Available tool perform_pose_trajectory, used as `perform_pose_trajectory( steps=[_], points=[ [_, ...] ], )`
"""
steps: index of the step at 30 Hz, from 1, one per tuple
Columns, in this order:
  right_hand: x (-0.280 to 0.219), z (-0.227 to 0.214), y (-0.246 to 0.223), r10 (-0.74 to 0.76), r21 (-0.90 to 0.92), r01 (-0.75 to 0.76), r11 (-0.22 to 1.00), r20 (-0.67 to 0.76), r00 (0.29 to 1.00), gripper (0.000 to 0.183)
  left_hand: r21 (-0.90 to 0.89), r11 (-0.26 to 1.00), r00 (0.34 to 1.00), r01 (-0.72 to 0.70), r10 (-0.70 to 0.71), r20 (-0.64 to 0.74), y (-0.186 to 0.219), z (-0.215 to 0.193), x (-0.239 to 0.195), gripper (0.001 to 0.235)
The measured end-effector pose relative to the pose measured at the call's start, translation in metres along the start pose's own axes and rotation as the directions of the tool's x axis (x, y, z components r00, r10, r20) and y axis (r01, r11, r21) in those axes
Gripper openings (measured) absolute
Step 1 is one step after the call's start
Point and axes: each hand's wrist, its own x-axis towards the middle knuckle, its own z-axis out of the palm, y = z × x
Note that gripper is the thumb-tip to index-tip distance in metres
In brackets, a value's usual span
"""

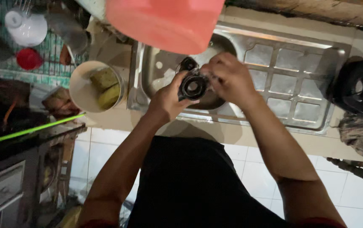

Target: The person washes two metal ladles under running water in a kitchen sink using a sponge, then dries them with a cloth and places them on the countertop.

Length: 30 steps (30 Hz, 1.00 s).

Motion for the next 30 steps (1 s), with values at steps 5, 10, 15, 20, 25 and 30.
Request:
perform_pose_trajectory(
  steps=[5, 10, 15, 20, 25, 30],
  points=[
    [-0.025, 0.005, -0.010, 0.008, -0.103, 0.001, 0.995, 0.085, 0.996, 0.027, -0.125, 0.982, 0.983, -0.141, 0.123, -0.139, -0.030, 0.009, 0.007, 0.082],
    [-0.051, 0.009, 0.002, 0.203, 0.136, -0.193, 0.972, -0.060, 0.977, 0.012, -0.288, 0.836, 0.880, -0.468, 0.410, -0.241, -0.052, 0.007, 0.015, 0.091],
    [-0.064, 0.020, 0.017, 0.722, 0.580, -0.555, 0.596, -0.083, 0.687, 0.019, -0.810, 0.585, 0.992, -0.032, 0.117, 0.046, -0.070, 0.014, 0.012, 0.109],
    [-0.057, 0.041, 0.000, 0.634, 0.789, -0.385, 0.478, -0.007, 0.773, 0.035, -0.988, 0.022, 0.941, 0.153, 0.301, 0.153, -0.096, 0.028, 0.013, 0.090],
    [-0.023, 0.057, -0.028, 0.519, 0.678, -0.331, 0.656, -0.088, 0.850, 0.034, -0.920, -0.200, 0.823, 0.337, 0.537, 0.185, -0.113, 0.047, 0.030, 0.109],
    [0.004, 0.086, -0.043, 0.252, 0.497, -0.198, 0.845, -0.044, 0.967, 0.028, -0.891, -0.255, 0.823, 0.376, 0.533, 0.194, -0.109, 0.058, 0.039, 0.123]
  ],
)
